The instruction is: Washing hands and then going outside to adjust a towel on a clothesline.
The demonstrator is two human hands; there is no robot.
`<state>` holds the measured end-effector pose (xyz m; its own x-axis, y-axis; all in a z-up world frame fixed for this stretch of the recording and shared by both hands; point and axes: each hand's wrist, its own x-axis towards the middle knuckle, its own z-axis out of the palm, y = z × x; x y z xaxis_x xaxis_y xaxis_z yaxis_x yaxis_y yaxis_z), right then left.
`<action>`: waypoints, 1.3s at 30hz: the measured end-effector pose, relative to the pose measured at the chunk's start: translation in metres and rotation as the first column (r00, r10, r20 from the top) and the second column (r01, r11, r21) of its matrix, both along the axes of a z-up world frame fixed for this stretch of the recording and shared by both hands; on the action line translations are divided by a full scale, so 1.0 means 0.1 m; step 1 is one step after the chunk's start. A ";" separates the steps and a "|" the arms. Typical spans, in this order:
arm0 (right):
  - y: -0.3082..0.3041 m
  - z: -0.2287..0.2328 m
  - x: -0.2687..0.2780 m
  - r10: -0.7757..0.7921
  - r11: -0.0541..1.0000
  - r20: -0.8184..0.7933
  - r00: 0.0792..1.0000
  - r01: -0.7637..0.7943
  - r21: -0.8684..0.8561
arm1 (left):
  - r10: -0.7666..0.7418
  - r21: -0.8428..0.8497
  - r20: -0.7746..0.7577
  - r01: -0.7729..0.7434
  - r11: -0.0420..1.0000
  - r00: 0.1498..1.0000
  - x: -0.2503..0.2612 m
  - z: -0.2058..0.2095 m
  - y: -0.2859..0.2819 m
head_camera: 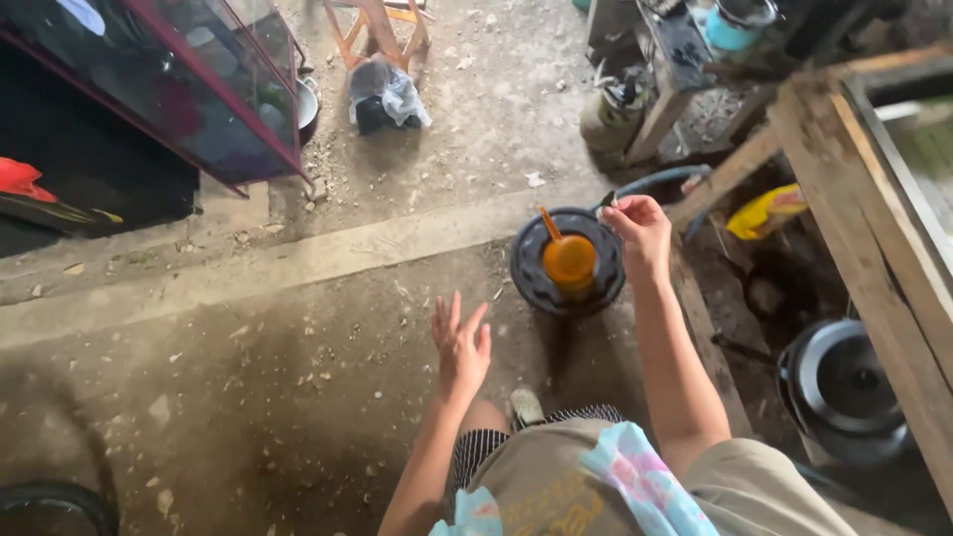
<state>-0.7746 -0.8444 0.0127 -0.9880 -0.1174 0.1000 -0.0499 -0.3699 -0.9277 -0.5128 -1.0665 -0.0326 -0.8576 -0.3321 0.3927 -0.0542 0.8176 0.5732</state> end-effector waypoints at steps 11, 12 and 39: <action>-1.70 0.03 -1.68 -0.177 0.979 -0.043 0.983 0.180 0.097 | -0.221 0.016 -0.027 0.221 0.975 0.975 -2.32 0.01 -1.89; -1.82 0.06 -1.86 -0.218 0.970 -0.020 0.976 0.219 0.105 | -0.270 0.028 -0.042 0.271 0.962 0.962 -2.62 0.12 -2.05; -2.74 -0.14 -6.30 -0.709 0.681 0.069 0.702 0.655 0.328 | -0.775 0.294 0.105 0.726 0.622 0.623 -8.28 0.33 -3.50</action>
